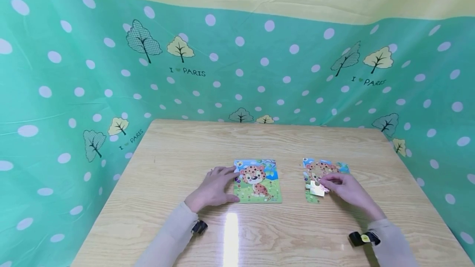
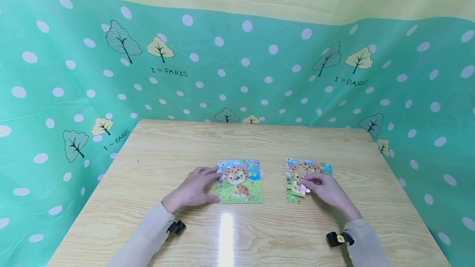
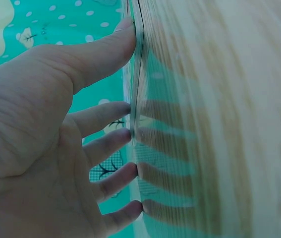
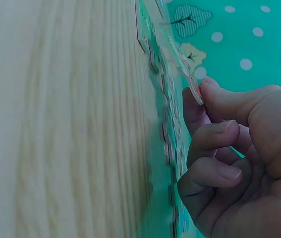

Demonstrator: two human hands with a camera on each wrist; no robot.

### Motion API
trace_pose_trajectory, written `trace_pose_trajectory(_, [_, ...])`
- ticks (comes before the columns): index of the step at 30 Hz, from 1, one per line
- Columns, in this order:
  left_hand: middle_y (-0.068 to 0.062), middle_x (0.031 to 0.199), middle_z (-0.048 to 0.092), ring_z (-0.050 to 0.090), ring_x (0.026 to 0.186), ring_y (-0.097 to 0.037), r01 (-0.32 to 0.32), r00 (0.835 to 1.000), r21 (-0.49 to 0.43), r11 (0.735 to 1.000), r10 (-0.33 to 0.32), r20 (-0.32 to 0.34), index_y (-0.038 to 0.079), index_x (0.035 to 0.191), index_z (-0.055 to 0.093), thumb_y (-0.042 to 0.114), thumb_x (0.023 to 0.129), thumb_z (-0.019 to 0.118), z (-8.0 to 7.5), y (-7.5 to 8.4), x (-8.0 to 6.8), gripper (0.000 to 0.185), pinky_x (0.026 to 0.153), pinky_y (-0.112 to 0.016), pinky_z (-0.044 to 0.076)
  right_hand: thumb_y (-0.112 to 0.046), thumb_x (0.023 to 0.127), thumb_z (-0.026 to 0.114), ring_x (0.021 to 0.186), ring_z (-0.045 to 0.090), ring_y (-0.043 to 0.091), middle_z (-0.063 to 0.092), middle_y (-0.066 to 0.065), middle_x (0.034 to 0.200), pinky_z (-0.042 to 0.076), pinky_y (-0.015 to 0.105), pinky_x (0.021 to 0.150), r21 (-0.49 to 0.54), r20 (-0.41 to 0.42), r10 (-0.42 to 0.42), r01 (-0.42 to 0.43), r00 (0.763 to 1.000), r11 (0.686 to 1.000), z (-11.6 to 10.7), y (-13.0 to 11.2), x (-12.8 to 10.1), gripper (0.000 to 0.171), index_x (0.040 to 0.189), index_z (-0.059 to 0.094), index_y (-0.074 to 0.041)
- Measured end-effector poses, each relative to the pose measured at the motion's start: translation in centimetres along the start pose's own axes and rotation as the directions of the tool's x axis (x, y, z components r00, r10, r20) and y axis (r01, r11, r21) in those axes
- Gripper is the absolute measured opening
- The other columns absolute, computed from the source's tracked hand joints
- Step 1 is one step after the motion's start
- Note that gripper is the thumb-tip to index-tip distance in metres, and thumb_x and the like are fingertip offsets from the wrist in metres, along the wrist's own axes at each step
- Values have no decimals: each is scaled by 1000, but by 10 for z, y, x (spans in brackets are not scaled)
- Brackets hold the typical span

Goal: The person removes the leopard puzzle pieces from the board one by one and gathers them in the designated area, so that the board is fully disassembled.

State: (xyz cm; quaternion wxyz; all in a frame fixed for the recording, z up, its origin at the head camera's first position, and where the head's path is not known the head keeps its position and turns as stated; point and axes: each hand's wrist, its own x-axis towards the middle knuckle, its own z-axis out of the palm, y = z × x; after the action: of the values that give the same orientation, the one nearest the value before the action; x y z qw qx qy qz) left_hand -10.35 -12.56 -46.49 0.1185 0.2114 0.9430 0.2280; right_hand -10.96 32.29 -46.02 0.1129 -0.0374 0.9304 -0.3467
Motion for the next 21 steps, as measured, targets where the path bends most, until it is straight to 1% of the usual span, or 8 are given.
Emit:
trace_pose_trajectory(4, [-9, 172, 38, 33, 157, -44, 1, 1000, 4, 1000, -1, 0, 18, 158, 52, 47, 87, 85, -1, 0, 0, 83, 127, -72, 26, -41, 106, 67, 100, 64, 14, 76, 7, 113, 52, 23, 76, -2, 11, 9, -9, 1000, 1000, -6, 7, -3, 39, 121, 77, -6])
trace_pose_trajectory(7, [-9, 173, 38, 33, 157, -44, 1, 1000, 1, 1000, -1, 3, 18, 158, 52, 46, 87, 85, -2, 0, 0, 83, 127, -72, 26, -36, 106, 67, 101, 64, 16, 75, 8, 113, 51, 23, 77, -16, 29, 9, -9, 1000, 1000, -10, 11, -6, 36, 120, 77, -4])
trace_pose_trajectory(11, [-10, 172, 38, 33, 157, -43, 1, 1000, -5, 1000, -1, 4, 18, 158, 52, 45, 87, 85, -2, 0, -1, 82, 127, -72, 26, -35, 105, 68, 103, 65, 18, 75, 10, 115, 52, 27, 80, -38, 47, 33, -31, 998, 999, -14, 16, -10, 36, 120, 77, -3])
trace_pose_trajectory(16, [-9, 172, 38, 34, 157, -44, -2, 1000, -7, 1000, 2, -1, 19, 158, 53, 45, 87, 85, -2, 0, -1, 82, 127, -72, 26, -37, 104, 70, 102, 64, 18, 75, 7, 113, 51, 31, 82, -69, 50, 40, -36, 998, 997, -18, 22, -13, 33, 114, 79, -8])
trace_pose_trajectory(21, [-9, 172, 38, 33, 157, -44, -4, 1000, -13, 1000, 4, 0, 19, 158, 53, 45, 87, 85, -2, 1, -1, 82, 127, -72, 26, -36, 103, 71, 102, 66, 19, 76, 6, 111, 53, 34, 85, -90, 54, 40, -35, 998, 995, -23, 23, -16, 31, 113, 80, -8])
